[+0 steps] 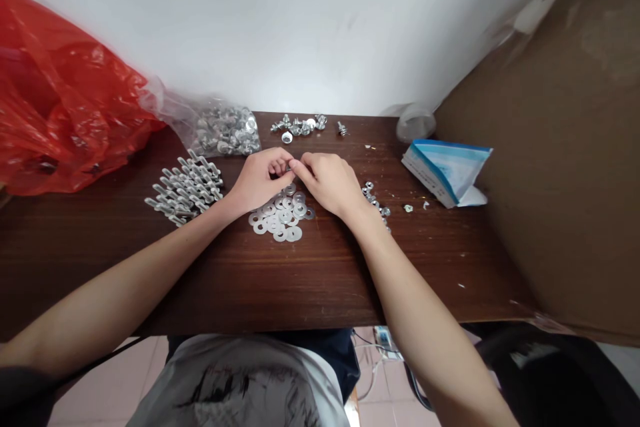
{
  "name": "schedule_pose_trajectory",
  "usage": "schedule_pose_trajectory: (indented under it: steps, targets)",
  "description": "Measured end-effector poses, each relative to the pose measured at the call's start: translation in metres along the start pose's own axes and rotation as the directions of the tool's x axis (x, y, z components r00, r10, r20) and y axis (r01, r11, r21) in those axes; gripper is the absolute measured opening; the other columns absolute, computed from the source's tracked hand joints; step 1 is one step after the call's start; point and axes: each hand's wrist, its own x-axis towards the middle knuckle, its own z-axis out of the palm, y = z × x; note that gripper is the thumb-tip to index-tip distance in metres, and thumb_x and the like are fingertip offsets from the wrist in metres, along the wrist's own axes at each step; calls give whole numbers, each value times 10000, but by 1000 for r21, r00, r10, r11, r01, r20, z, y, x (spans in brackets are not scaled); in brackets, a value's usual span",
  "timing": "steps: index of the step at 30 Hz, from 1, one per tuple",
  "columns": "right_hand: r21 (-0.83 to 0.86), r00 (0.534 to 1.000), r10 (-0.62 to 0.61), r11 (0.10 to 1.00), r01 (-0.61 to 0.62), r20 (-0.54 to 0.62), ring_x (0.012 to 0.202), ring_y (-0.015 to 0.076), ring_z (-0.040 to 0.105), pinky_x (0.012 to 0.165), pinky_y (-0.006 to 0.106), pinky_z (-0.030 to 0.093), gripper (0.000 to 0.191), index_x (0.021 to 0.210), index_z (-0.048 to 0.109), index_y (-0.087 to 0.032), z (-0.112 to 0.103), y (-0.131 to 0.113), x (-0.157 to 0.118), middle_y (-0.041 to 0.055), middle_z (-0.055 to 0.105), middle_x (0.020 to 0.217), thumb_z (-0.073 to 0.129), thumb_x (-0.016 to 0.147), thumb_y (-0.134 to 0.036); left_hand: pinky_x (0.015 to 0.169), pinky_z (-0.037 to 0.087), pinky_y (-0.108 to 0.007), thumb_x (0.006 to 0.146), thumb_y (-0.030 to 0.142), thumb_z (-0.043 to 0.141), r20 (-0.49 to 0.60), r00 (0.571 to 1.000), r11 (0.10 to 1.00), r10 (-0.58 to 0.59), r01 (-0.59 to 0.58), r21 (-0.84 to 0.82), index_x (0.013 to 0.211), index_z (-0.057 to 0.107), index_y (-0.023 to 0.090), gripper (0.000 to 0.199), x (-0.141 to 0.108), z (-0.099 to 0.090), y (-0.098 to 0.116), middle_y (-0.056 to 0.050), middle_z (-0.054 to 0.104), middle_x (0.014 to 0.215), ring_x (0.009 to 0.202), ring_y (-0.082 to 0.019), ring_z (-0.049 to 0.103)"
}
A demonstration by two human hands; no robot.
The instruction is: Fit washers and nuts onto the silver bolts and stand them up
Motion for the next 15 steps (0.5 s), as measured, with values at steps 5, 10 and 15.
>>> schedule_pose_trajectory:
  steps: [5, 10, 15]
  targets:
    - [54, 999, 28, 998, -26, -26, 613, 152, 510, 606, 281, 336, 342, 850, 563, -189, 0, 0, -1, 40, 608, 706, 403, 917, -484, 579, 397, -235, 723, 123, 574, 4, 1000, 1000, -10, 10, -14, 769, 598, 164, 67, 0, -1, 1, 15, 559, 657, 594, -90, 465]
    - [36, 1000, 7, 999, -6, -12, 632, 160, 527, 614, 283, 343, 289, 851, 565, -188, 0, 0, -1, 47, 624, 725, 424, 910, -433, 583, 401, -236, 726, 131, 572, -8, 1000, 1000, -12, 12, -17, 772, 607, 168, 69, -1, -1, 1, 16, 554, 653, 592, -88, 467]
    - [24, 1000, -7, 1000, 7, 5, 624, 156, 513, 605, 283, 328, 311, 791, 561, -186, -2, -1, -1, 40, 605, 696, 400, 926, -416, 579, 401, -237, 728, 135, 574, -5, 1000, 1000, -6, 5, -11, 771, 605, 172, 65, -1, 0, -1, 17, 550, 654, 591, -90, 466]
